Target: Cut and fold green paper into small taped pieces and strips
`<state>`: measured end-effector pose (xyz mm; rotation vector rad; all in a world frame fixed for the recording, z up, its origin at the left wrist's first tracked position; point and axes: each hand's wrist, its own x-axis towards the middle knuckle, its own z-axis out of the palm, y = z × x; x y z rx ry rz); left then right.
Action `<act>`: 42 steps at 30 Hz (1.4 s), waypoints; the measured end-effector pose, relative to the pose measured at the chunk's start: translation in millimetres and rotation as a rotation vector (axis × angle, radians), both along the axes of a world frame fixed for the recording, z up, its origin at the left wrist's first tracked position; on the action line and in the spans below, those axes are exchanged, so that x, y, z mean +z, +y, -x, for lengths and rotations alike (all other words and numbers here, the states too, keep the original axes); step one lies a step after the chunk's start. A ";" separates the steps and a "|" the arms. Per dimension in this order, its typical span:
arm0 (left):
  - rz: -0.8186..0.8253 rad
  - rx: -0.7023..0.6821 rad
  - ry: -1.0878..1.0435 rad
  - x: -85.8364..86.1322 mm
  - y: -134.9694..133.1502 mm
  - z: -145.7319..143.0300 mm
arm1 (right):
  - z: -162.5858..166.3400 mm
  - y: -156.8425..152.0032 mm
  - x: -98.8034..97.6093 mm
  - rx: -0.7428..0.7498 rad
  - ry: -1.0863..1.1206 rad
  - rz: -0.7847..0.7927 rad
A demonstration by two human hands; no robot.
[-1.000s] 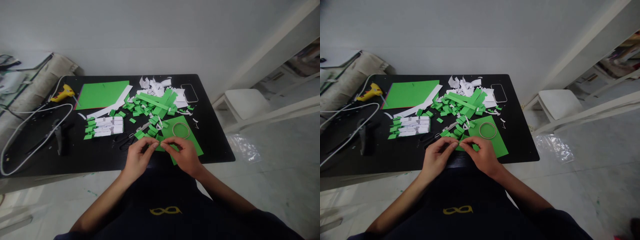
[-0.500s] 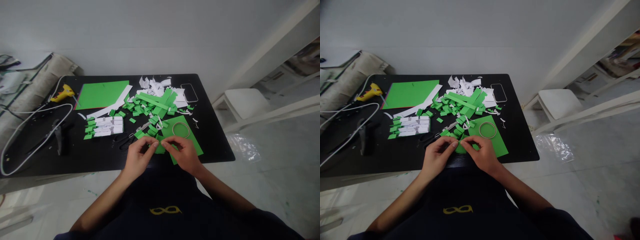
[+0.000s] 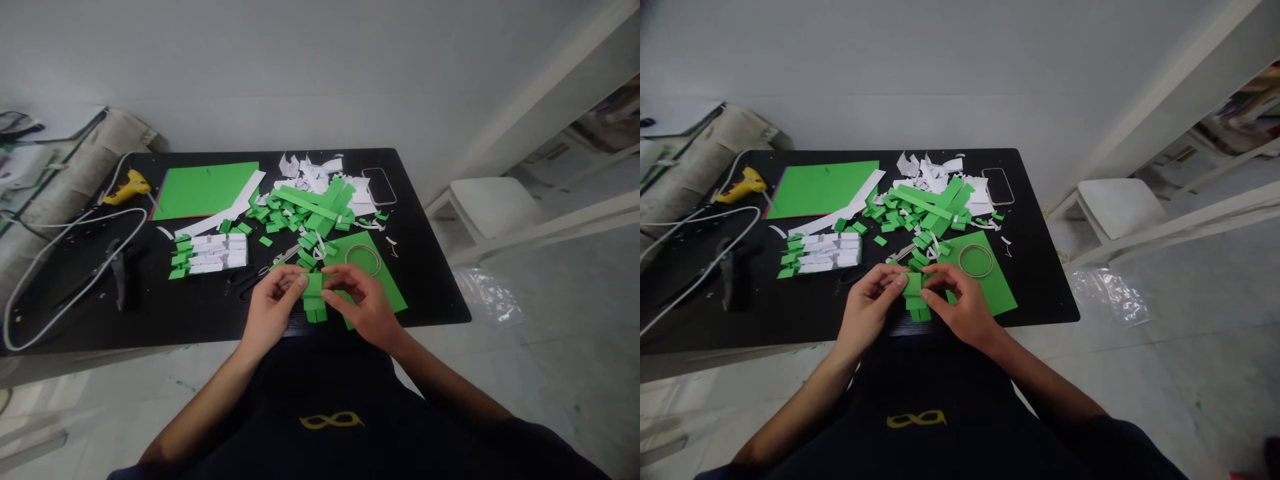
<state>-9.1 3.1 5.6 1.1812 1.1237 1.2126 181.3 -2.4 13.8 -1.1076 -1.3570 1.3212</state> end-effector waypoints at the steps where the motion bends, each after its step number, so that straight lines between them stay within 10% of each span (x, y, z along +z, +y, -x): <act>1: -0.001 -0.020 -0.014 -0.6 -0.2 0.4 | 0.3 0.4 -0.5 -0.009 0.008 0.016; 42: -0.063 0.040 0.033 8.7 1.4 6.4 | 0.3 0.8 -5.6 -0.054 0.001 -0.053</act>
